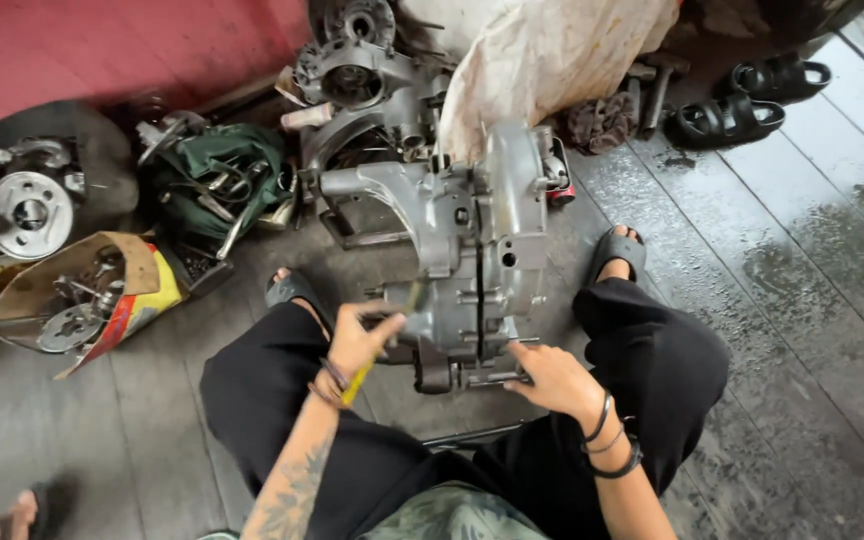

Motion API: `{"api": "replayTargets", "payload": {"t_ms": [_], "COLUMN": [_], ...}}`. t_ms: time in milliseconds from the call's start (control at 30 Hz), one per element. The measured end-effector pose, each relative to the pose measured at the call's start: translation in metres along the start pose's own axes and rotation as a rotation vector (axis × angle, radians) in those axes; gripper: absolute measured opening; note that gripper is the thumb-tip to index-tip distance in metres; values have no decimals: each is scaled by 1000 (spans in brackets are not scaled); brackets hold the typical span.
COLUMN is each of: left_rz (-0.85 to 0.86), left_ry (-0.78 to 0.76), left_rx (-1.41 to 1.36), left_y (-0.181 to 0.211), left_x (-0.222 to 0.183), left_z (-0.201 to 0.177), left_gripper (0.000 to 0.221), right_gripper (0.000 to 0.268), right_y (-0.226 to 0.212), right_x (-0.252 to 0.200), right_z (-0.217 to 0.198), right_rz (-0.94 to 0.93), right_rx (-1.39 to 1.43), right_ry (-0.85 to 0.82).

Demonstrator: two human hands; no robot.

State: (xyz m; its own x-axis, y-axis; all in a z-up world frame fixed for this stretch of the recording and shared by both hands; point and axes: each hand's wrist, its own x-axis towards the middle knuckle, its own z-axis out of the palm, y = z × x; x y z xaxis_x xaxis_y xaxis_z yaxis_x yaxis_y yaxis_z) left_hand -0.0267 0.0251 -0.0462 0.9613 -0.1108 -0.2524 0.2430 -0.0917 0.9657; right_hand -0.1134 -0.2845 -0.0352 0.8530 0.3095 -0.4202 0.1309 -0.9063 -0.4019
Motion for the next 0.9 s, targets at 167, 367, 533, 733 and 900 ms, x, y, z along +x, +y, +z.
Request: {"api": "replayTargets", "payload": {"t_ms": [167, 367, 533, 733, 900], "left_rz": [218, 189, 282, 454, 322], "left_ry": [140, 340, 267, 441, 280], "left_rx": [125, -154, -124, 529, 760], "left_y": [-42, -10, -25, -58, -111], "left_x": [-7, -26, -7, -6, 6], "left_z": [25, 79, 72, 38, 20], "left_gripper": [19, 38, 44, 47, 69], "right_gripper": [39, 44, 24, 38, 30], "right_y": [-66, -99, -114, -81, -45], "right_x": [-12, 27, 33, 11, 8], "right_z": [-46, 38, 58, 73, 71], "right_rz": [-146, -159, -107, 194, 249], "right_rx": [299, 748, 919, 597, 199], "right_ry": [53, 404, 679, 743, 790]}}
